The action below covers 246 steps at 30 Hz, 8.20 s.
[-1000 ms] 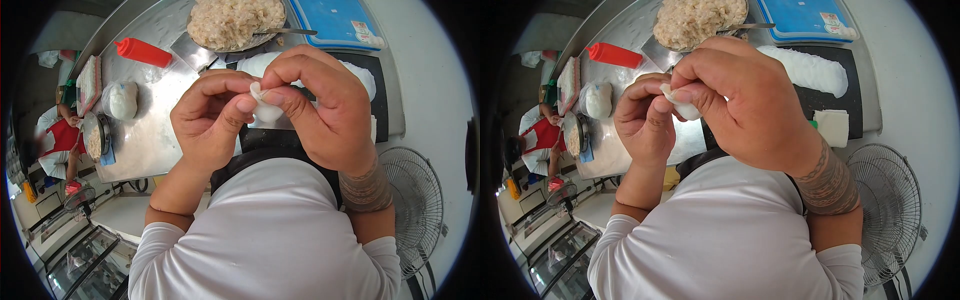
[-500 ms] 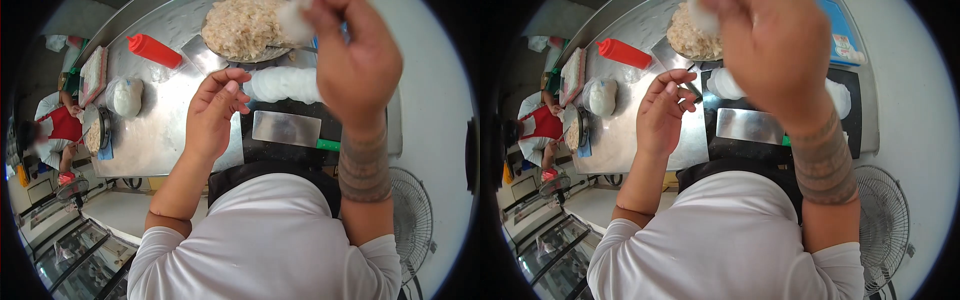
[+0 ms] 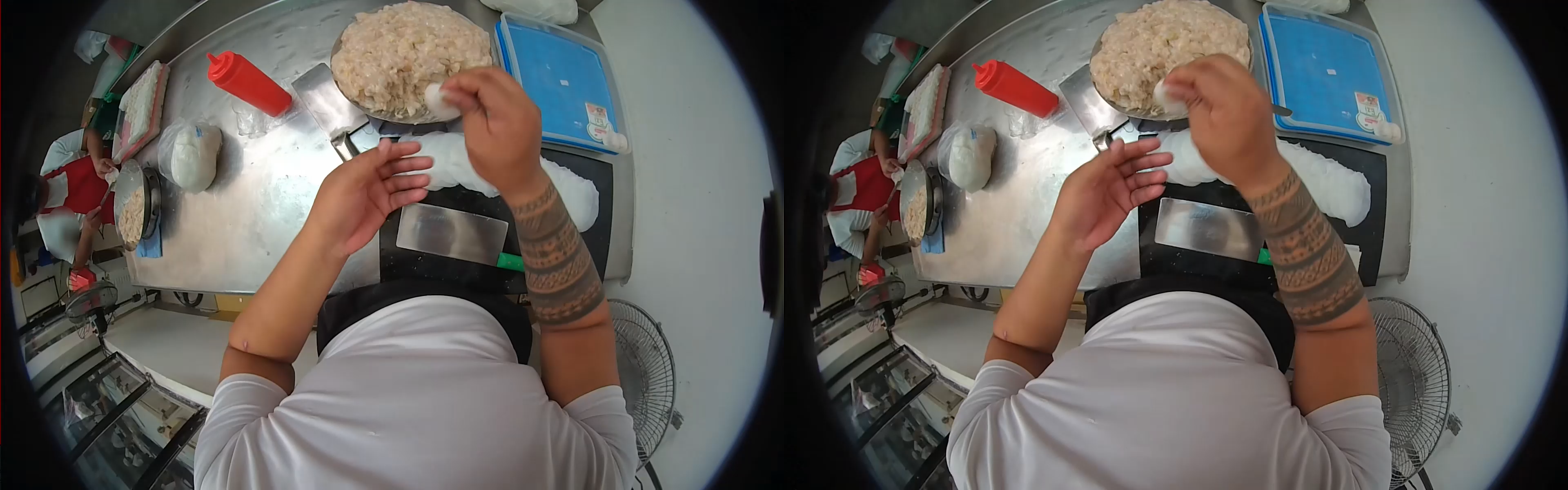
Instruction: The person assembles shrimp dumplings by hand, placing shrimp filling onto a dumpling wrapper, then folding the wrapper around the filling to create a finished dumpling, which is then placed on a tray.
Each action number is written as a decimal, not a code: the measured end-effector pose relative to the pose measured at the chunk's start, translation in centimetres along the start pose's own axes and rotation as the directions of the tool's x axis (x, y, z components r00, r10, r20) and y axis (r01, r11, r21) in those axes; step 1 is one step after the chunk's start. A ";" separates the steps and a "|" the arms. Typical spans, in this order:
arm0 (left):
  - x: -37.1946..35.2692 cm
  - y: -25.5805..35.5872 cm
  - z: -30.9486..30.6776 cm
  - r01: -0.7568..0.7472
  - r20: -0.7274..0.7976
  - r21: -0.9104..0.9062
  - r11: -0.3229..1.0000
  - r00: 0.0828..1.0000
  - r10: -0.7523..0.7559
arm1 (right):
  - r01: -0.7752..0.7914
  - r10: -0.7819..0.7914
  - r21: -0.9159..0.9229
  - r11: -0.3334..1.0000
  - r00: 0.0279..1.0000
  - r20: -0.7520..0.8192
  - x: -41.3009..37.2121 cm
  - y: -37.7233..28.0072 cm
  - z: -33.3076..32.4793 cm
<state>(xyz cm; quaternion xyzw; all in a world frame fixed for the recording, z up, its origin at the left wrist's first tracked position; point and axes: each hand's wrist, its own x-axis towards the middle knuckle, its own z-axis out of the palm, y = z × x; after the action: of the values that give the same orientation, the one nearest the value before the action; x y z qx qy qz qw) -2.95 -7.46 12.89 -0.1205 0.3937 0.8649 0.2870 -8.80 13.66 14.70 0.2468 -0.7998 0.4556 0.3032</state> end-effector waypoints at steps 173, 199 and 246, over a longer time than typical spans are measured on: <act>3.5 0.4 -3.0 -0.155 -0.128 -0.191 0.969 0.983 0.132 | 0.106 0.271 -0.461 0.881 0.685 0.676 -1.6 -0.7 -8.0; -3.7 0.6 5.9 -0.385 0.193 0.331 0.861 0.921 0.338 | -0.228 0.169 0.358 0.905 0.967 0.189 -3.0 -6.6 -5.5; -5.3 -1.6 8.7 -0.553 0.364 0.322 0.768 0.821 0.439 | -0.041 0.046 0.197 0.979 0.999 -0.019 -5.2 -10.0 -9.1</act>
<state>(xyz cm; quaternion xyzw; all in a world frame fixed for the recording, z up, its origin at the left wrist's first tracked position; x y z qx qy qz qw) 2.45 -2.21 19.94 0.1702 0.5431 0.8142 0.1150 3.93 17.60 20.45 0.2527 -0.7524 0.5418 0.2765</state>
